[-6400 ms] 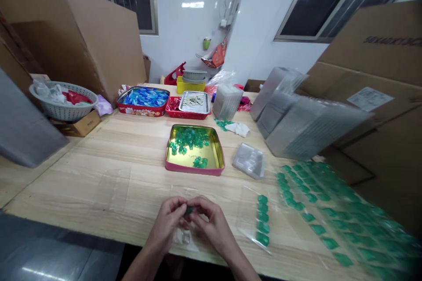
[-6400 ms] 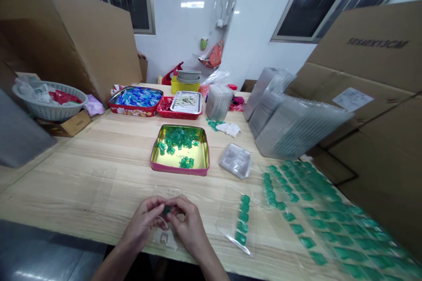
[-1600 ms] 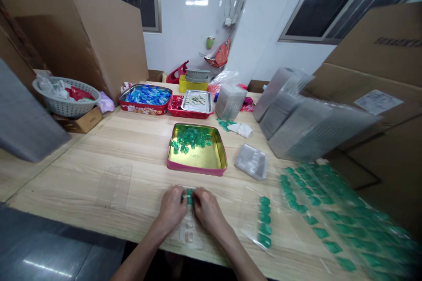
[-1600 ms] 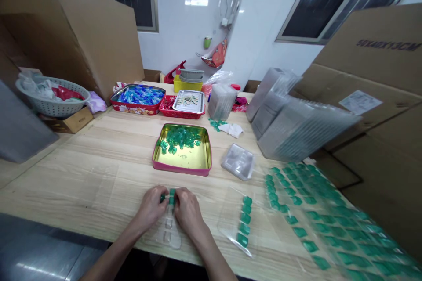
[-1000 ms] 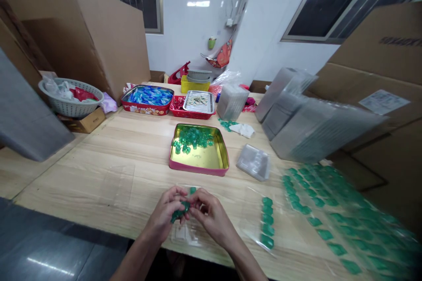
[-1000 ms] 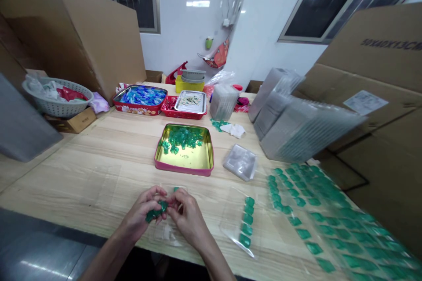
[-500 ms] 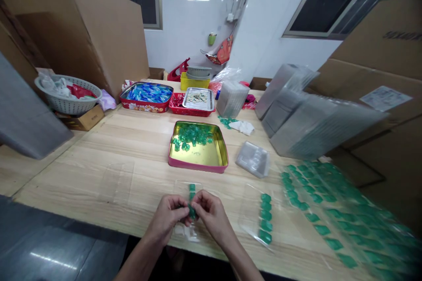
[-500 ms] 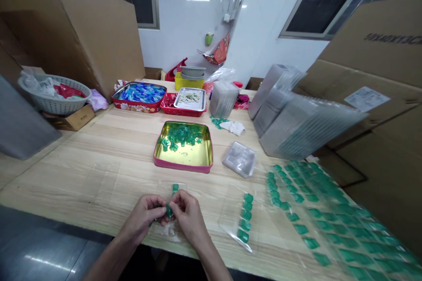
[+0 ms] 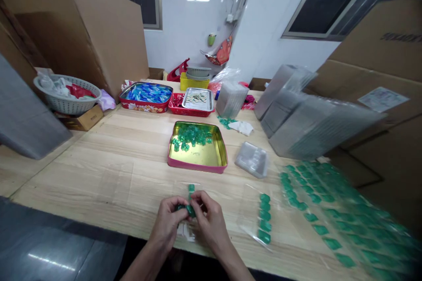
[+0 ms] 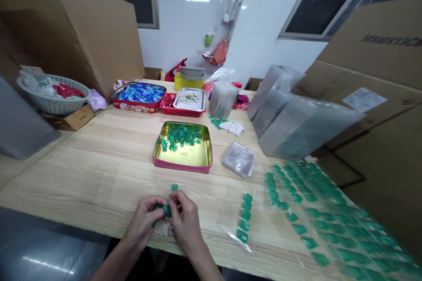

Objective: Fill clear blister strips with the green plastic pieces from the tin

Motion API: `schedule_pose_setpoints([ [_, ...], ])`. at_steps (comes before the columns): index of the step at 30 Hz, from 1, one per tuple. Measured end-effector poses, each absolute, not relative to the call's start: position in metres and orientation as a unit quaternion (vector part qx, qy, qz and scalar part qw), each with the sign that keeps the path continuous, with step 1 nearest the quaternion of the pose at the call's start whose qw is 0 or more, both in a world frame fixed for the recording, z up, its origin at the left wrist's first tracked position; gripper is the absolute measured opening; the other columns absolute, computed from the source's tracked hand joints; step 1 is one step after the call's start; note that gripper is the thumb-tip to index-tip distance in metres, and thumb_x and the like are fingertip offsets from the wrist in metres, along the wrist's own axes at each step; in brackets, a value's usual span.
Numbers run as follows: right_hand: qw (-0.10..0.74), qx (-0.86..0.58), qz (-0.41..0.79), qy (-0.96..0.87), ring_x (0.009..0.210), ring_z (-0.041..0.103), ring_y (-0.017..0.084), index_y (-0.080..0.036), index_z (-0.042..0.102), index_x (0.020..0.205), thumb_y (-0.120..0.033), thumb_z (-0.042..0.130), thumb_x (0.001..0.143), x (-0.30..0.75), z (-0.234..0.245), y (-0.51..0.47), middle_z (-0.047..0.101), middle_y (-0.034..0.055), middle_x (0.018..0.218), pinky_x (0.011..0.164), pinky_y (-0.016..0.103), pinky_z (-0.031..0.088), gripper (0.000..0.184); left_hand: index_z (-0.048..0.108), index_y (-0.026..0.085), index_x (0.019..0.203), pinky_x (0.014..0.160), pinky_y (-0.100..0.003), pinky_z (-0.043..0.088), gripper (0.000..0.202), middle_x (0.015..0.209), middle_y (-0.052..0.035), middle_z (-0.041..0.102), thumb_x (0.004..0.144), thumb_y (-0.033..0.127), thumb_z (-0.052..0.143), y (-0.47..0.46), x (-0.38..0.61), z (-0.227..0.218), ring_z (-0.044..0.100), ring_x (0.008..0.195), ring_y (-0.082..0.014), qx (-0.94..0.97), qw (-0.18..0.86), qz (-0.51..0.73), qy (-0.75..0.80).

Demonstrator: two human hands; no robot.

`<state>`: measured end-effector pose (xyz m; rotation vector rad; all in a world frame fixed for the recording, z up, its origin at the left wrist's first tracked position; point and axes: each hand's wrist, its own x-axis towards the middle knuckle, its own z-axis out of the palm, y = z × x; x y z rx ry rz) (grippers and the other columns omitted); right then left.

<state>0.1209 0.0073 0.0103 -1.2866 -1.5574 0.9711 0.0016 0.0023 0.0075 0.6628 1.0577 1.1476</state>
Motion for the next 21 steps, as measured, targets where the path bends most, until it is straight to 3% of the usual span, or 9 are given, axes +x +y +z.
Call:
schedule_pose_setpoints([
  [7,0.446,-0.537,0.358,-0.620,0.065,0.054,0.014,-0.018,0.054,0.081,-0.025,0.042,0.087,0.120,0.005,0.007,0.056,0.0006,0.070,0.061,0.023,0.040,0.015,0.068,0.013,0.068,0.064,-0.023,0.044,0.015,0.068,-0.0016,0.065,0.054,0.012,0.069,-0.002,0.001,0.014,0.056,0.064,-0.0129,0.299,0.670,0.519,0.439],
  [15,0.473,-0.544,0.353,-0.597,0.067,0.055,0.015,-0.018,0.055,0.083,-0.024,0.043,0.086,0.118,-0.001,0.009,0.058,0.0009,0.072,0.063,0.023,0.041,0.014,0.065,0.014,0.067,0.063,-0.021,0.042,0.007,0.075,-0.0013,0.060,0.061,0.010,0.065,-0.004,0.007,0.007,0.052,0.071,-0.0129,0.357,0.619,0.536,0.450],
  [18,0.473,-0.551,0.354,-0.590,0.068,0.055,0.015,-0.018,0.056,0.087,-0.025,0.043,0.086,0.118,-0.004,0.008,0.059,0.0016,0.074,0.063,0.023,0.041,0.014,0.066,0.014,0.070,0.061,-0.022,0.041,0.010,0.070,-0.0009,0.059,0.061,0.009,0.063,-0.005,0.007,0.006,0.050,0.066,-0.0120,0.361,0.632,0.514,0.453],
  [21,0.478,-0.553,0.358,-0.581,0.062,0.053,0.014,-0.018,0.056,0.086,-0.025,0.043,0.086,0.117,-0.005,0.008,0.057,0.0000,0.069,0.059,0.023,0.040,0.014,0.062,0.014,0.061,0.056,-0.020,0.038,0.007,0.065,0.0003,0.055,0.060,0.007,0.062,-0.005,0.007,0.008,0.048,0.063,-0.0110,0.371,0.633,0.519,0.440],
])
